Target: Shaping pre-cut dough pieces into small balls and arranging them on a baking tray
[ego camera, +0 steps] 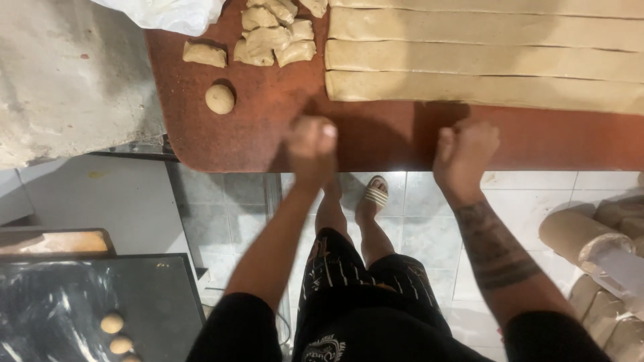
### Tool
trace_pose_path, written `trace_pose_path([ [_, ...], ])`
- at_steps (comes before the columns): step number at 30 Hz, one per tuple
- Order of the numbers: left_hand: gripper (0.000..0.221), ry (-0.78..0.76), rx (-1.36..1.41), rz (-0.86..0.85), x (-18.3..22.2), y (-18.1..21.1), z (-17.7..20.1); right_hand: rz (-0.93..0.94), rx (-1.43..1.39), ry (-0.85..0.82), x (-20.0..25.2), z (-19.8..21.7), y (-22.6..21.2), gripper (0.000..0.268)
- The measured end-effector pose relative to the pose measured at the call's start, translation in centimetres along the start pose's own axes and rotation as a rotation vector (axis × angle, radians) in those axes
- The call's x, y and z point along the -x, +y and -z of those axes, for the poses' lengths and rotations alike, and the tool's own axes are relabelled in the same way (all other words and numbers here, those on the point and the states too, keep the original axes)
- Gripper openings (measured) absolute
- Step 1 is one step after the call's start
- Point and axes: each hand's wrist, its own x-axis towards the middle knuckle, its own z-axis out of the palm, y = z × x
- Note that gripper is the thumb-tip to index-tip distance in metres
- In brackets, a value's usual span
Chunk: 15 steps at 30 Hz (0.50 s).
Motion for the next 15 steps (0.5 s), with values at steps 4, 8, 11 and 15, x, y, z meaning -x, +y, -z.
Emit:
trace_pose_path([
  [4,0.031,0.069,-0.673,-0.490,-3.9,-3.2,4.3,0.363,0.249,0.023,2.2,-3.4,3.9,0.036],
  [8,0.040,0.111,-0.748,-0.486,-4.2,-2.1,4.0,0.322,0.239,-0.050,0.3,-1.6,2.8,0.030],
  [11,0.039,0.135,-0.728,-0.496,-4.0,-2.8,4.0,0.242,0.363,-0.057,-1.2,-0.1,2.3,0.045],
  [15,0.040,0.077,-0.737,-0.464,-4.1,-2.3,4.1,0.281,0.347,0.054,-1.2,-0.3,3.1,0.030],
])
